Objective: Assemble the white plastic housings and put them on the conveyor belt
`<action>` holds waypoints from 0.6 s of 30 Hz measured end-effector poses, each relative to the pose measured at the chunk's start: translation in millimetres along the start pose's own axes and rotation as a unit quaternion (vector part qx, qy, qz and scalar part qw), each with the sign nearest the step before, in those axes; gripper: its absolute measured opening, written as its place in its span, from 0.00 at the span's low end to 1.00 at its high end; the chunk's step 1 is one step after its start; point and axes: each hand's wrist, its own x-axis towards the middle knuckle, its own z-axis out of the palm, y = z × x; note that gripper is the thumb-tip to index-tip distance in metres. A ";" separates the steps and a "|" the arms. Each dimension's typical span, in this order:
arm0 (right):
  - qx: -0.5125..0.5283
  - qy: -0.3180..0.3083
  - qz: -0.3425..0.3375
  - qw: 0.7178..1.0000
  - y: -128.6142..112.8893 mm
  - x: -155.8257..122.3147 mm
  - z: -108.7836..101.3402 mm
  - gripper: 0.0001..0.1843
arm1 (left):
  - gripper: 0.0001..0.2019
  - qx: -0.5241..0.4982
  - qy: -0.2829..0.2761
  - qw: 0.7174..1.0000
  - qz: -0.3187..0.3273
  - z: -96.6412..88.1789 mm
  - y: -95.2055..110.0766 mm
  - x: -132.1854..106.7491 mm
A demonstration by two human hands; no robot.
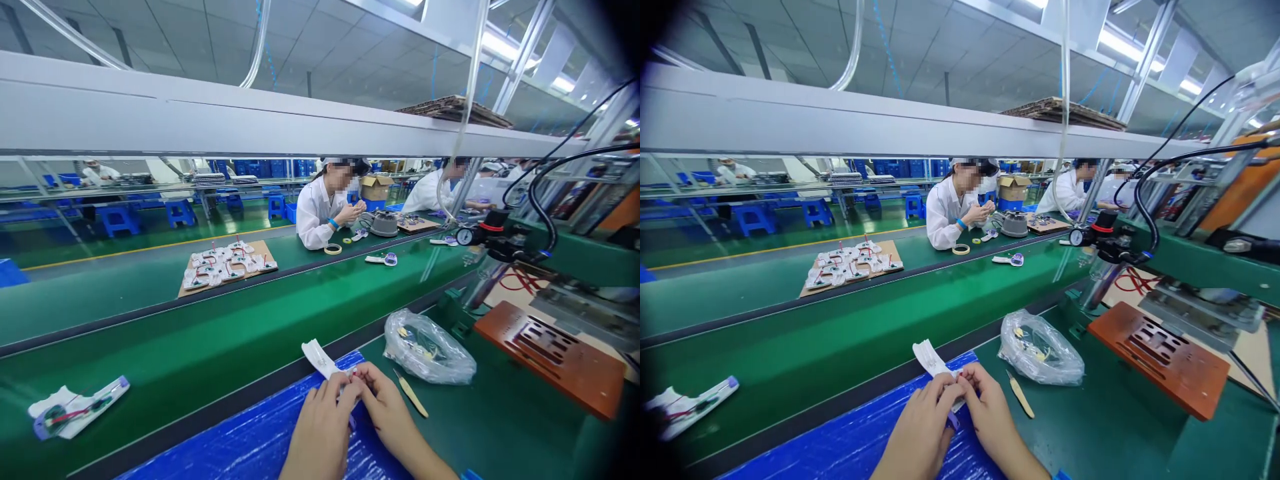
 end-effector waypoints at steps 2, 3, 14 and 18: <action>0.010 0.001 0.006 1.000 -1.9 -0.3 0.1 0.14 | 0.30 0.006 -0.006 1.000 0.009 2.6 -2.6 0.9; 0.014 0.002 0.009 1.000 -2.4 -0.3 0.0 0.15 | 0.28 0.009 -0.008 1.000 0.017 4.3 -4.1 1.4; 0.050 -0.011 0.027 0.998 0.7 1.5 -1.5 0.17 | 0.15 -0.019 -0.016 0.999 0.025 1.5 -3.2 -1.2; 0.049 -0.008 0.027 0.998 -5.1 -0.5 -0.1 0.18 | 0.15 -0.144 0.052 0.988 -0.005 -8.1 -6.5 -6.0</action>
